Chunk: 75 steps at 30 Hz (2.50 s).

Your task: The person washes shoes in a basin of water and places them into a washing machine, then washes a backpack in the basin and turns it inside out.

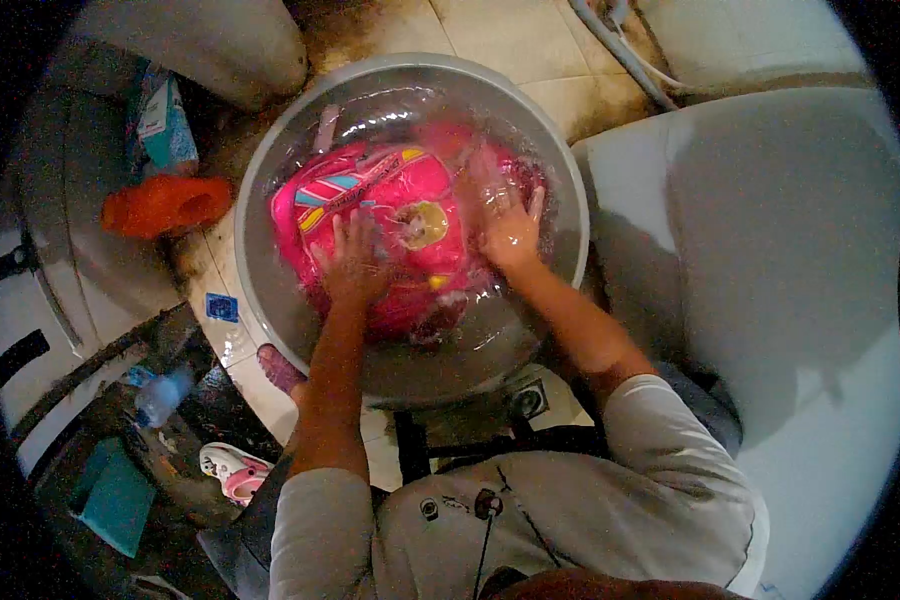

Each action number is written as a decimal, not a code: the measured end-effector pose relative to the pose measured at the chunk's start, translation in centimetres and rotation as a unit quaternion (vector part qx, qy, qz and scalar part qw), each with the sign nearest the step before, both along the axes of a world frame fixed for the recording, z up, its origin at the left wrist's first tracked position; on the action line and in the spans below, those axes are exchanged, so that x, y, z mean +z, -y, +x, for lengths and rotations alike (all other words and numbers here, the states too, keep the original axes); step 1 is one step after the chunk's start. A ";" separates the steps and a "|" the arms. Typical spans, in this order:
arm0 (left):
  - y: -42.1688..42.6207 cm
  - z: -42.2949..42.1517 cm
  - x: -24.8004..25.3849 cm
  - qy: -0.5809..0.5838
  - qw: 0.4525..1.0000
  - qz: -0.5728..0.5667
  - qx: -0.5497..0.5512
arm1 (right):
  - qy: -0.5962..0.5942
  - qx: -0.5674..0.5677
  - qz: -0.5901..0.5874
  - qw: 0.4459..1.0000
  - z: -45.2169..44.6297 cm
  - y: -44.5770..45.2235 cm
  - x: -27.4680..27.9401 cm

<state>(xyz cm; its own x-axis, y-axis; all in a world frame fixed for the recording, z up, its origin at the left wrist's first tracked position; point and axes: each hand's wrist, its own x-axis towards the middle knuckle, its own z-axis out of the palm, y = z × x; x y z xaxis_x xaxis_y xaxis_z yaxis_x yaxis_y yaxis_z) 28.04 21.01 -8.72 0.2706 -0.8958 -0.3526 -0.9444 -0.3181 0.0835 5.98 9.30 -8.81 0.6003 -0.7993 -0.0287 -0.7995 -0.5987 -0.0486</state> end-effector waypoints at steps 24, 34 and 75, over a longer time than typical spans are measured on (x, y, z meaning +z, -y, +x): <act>4.7 -9.5 5.3 -0.218 0.941 0.256 -0.025 | -0.287 -0.047 0.120 0.949 2.4 -1.2 0.5; 2.5 -9.7 -10.5 0.088 0.975 0.012 -0.201 | -0.077 0.019 -0.088 0.993 -1.2 -0.7 -6.7; -5.1 -5.6 23.4 -0.601 0.779 -0.155 0.086 | 0.172 0.082 0.134 0.972 5.0 -6.7 31.8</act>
<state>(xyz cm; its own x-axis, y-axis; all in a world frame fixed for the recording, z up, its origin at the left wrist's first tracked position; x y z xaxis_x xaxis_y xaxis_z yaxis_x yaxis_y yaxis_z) 22.39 26.13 14.72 0.0363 -0.9754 -0.2174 -0.0701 -0.2195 0.9731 10.98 16.05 22.96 0.7302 -0.6833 0.0024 -0.6027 -0.6457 -0.4688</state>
